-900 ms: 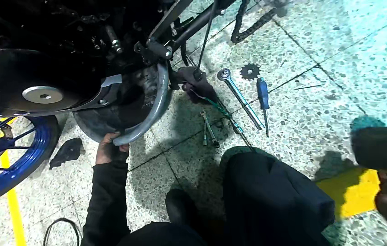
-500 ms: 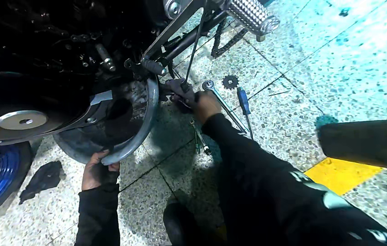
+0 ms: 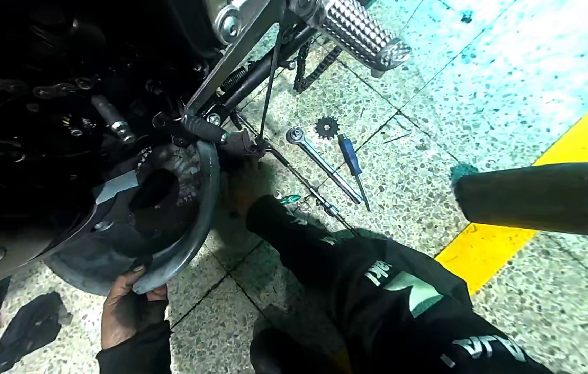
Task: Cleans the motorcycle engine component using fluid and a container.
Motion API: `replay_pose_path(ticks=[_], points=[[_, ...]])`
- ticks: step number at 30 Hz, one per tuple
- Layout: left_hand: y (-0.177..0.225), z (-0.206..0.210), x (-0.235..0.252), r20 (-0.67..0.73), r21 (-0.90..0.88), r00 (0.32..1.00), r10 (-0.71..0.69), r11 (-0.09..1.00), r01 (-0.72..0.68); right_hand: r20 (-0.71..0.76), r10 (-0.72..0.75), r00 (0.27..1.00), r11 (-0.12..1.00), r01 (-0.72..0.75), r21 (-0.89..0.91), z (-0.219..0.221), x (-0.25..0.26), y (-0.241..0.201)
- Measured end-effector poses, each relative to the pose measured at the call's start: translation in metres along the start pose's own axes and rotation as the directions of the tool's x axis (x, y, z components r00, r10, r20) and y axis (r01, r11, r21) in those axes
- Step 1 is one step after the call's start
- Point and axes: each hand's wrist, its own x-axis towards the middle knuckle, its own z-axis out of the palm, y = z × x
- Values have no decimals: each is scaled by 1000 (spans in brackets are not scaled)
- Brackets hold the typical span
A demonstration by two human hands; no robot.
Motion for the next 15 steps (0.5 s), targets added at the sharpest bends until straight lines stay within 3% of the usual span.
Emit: replay_pose_path(ticks=[3, 6, 10, 12, 15], points=[[-1, -2, 4, 5, -22, 1000, -5, 1000, 5, -100, -57, 993, 998, 59, 9, 6, -14, 0], [-2, -4, 4, -1, -19, 1000, -10, 1000, 10, 25, -62, 998, 998, 61, 17, 6, -12, 2], [-1, -2, 2, -31, -29, 1000, -1, 1000, 0, 61, -39, 997, 999, 39, -1, -2, 2, 0], [-2, -3, 3, -19, -46, 1000, 2, 999, -3, -7, -36, 999, 999, 36, 18, -3, -3, -1], [-4, -4, 5, -11, -47, 1000, 16, 999, -17, -226, -79, 971, 994, 94, 55, 0, -4, 0]])
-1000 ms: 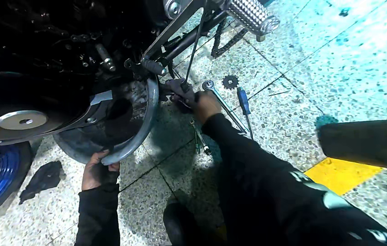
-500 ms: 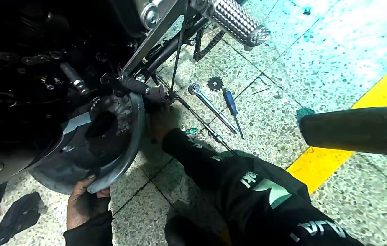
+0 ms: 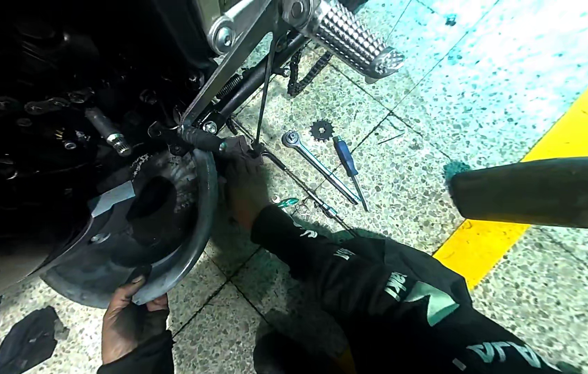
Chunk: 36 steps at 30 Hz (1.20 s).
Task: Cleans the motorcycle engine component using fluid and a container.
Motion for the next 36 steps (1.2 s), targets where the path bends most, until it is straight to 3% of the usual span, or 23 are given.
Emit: replay_pose_path(ticks=[6, 11, 17, 20, 24, 29, 36], points=[[2, 3, -2, -9, 25, 1000, 17, 1000, -17, -27, -43, 999, 999, 43, 23, -1, 41, 25], [0, 3, -2, -13, 9, 1000, 6, 1000, -6, 13, -31, 999, 998, 30, 62, -4, 45, 27], [2, 8, -4, -51, -48, 999, -13, 999, 11, -54, -39, 998, 983, 48, 177, -13, -27, 29], [3, 7, -3, -50, -67, 998, -45, 997, 41, 149, 14, 989, 962, -54, 269, -31, -79, 34], [3, 8, -4, -90, -83, 993, -70, 995, 63, 498, 12, 867, 937, -183, 296, -56, -106, 32], [5, 9, -5, -120, -112, 989, -86, 991, 73, 559, -57, 827, 952, -123, 280, -62, -128, 32], [5, 7, -6, -88, -117, 995, -51, 992, 40, 718, -76, 692, 963, -134, 232, -70, -159, 26]])
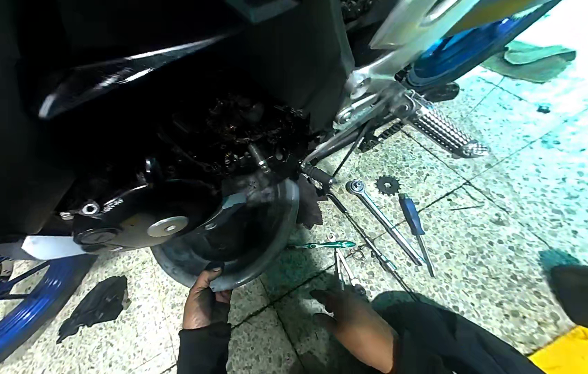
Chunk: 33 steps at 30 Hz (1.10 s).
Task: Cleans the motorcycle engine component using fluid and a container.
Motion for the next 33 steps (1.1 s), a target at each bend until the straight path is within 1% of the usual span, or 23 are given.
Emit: replay_pose_path(ticks=[2, 3, 7, 10, 13, 17, 19, 25, 29, 33], points=[[-1, -1, -1, 23, 19, 1000, 8, 1000, -9, 62, -1, 998, 1000, 0, 21, 2, -6, 1], [-2, -2, 0, 39, 17, 999, 7, 1000, -8, 54, 2, 999, 999, -5, 51, 1, -6, 3], [-2, -5, 1, 54, 26, 999, 0, 1000, -1, -134, 46, 990, 985, -23, 168, -12, 9, 15], [0, -6, 3, 54, 44, 999, 1, 999, -3, -208, 45, 977, 965, 11, 260, -23, 21, 26], [-1, -5, 4, 38, 41, 999, 12, 999, -14, -182, 33, 983, 950, 26, 311, -31, 25, 35], [-2, -3, 3, 9, 38, 1000, 25, 999, -25, -109, 51, 993, 942, -11, 337, -38, 27, 41], [-4, -2, 4, 0, 34, 1000, 27, 999, -27, -97, 55, 994, 932, -17, 362, -40, 29, 45], [-7, 2, 6, 0, 32, 1000, 14, 999, -14, -92, 86, 992, 922, -45, 385, -41, 31, 53], [-11, -1, 12, -10, 25, 1000, -16, 1000, 16, -117, 70, 991, 901, -12, 433, -36, 32, 60], [-18, -5, 18, -15, -6, 998, -62, 998, 62, -156, 40, 987, 919, 25, 394, -28, 34, 72]])
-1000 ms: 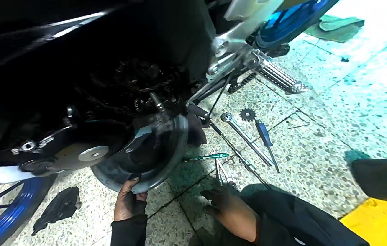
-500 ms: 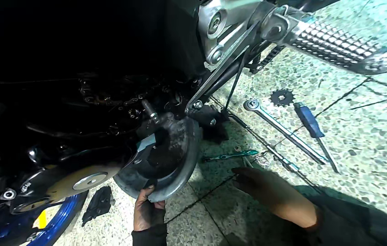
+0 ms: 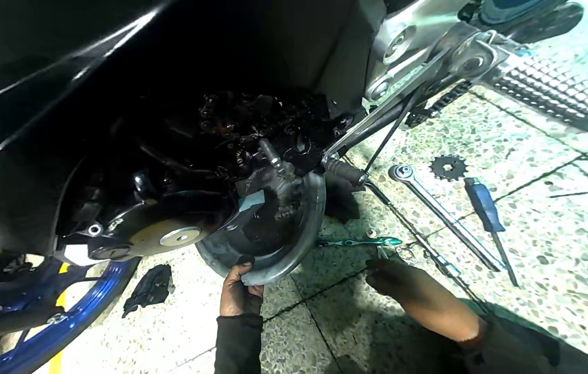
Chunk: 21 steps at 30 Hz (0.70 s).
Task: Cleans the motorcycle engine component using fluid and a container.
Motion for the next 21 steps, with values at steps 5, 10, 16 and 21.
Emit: replay_pose_path(ticks=[5, 10, 16, 21], points=[[-6, -5, 8, -21, -25, 1000, -23, 999, 23, -43, 71, 997, 997, -72, -28, 2, 3, 9], [-6, -7, 10, -22, -9, 999, -39, 999, 39, -78, 46, 996, 999, -46, -6, 4, 1, 17], [-9, -12, 15, 10, 24, 1000, 2, 1000, -2, -141, 15, 990, 999, -20, -29, 13, -17, -1], [-6, -24, 7, 118, 182, 985, 126, 972, -147, -96, 20, 995, 979, -39, -201, 21, -49, -31]])
